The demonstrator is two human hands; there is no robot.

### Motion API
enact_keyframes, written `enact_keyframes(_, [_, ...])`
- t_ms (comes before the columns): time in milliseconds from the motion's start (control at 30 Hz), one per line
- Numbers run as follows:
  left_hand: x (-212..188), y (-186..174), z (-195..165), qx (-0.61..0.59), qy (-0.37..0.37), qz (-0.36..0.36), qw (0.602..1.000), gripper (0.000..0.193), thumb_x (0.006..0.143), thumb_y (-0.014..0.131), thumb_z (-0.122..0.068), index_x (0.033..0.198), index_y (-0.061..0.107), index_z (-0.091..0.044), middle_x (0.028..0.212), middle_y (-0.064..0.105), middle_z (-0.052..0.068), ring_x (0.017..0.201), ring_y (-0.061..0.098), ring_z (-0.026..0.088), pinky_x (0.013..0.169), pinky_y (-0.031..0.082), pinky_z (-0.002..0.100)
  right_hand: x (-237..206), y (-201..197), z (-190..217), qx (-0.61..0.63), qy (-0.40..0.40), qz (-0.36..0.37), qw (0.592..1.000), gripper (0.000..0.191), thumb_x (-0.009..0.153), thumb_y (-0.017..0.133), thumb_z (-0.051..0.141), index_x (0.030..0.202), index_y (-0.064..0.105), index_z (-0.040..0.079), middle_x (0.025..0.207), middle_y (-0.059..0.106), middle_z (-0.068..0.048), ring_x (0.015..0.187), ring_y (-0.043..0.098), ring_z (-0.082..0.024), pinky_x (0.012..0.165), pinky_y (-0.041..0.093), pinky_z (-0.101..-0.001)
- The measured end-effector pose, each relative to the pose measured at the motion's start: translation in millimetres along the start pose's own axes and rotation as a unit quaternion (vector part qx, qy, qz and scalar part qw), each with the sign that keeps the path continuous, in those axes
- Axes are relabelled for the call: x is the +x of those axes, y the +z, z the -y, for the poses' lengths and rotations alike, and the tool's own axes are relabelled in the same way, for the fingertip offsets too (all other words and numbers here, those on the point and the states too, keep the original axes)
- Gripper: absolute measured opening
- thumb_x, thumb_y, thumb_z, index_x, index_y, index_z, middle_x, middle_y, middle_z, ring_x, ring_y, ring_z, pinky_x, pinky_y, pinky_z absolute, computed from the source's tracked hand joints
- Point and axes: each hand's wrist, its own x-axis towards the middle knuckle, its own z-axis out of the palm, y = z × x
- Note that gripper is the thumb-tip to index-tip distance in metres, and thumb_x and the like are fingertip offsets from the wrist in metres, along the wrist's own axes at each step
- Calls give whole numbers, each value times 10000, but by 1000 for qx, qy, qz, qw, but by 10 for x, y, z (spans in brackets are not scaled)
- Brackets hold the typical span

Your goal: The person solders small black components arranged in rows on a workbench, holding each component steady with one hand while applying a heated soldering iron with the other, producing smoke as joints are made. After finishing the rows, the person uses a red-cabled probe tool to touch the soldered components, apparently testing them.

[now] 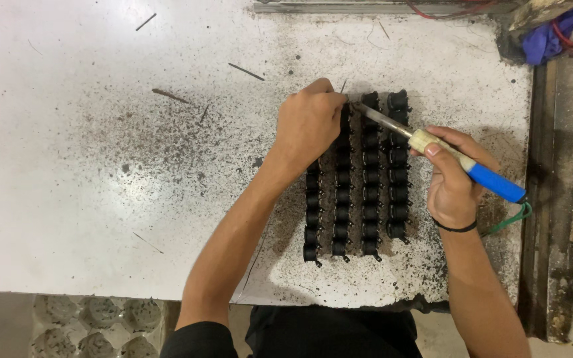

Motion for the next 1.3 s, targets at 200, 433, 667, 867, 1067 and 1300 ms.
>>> enact_keyframes(200, [16,-6,1,-12,8,-5,1000,68,849,707,-49,871,769,-64,877,679,78,678,693,330,596,562,442,3,24,14,-8,12,-8,1000,211,1020,625,-80,1218,685,-122,1142,708,-226,995,731,-281,896,635,-360])
enact_keyframes(433, [59,55,48,12,21,25,999,58,833,702,-59,871,746,-51,855,666,112,659,685,349,592,564,453,11,45,18,7,14,-9,1000,211,1010,620,-85,1209,683,-118,1183,711,-232,1005,732,-280,900,639,-362])
enact_keyframes(667, [53,-109,-88,17,11,11,1000,64,893,692,-69,917,686,-9,912,664,150,642,689,354,561,580,440,-15,-86,130,47,-47,-39,997,190,1022,602,-64,1187,690,-97,1103,729,-222,959,746,-277,876,653,-377])
enact_keyframes(867, [-191,-230,-191,8,8,27,1000,99,885,674,-47,971,723,-45,955,666,151,670,708,359,575,587,442,-232,-141,101,-110,-48,2,993,178,1000,655,-5,1135,701,-111,1075,728,-205,933,733,-243,878,624,-314])
enact_keyframes(1067, [-255,-130,-155,2,4,12,1000,99,862,704,-80,921,782,-98,949,708,95,713,706,353,632,579,465,-258,-104,104,-144,-33,12,989,225,999,667,1,1196,710,-98,1058,726,-199,912,734,-239,837,612,-291])
enact_keyframes(1300, [-185,-100,-150,7,0,55,998,84,857,699,-78,897,772,-84,888,664,136,677,689,383,610,571,490,-225,-44,93,-27,1,12,1000,203,1007,630,-57,1193,682,-121,1082,712,-223,923,727,-268,849,630,-344])
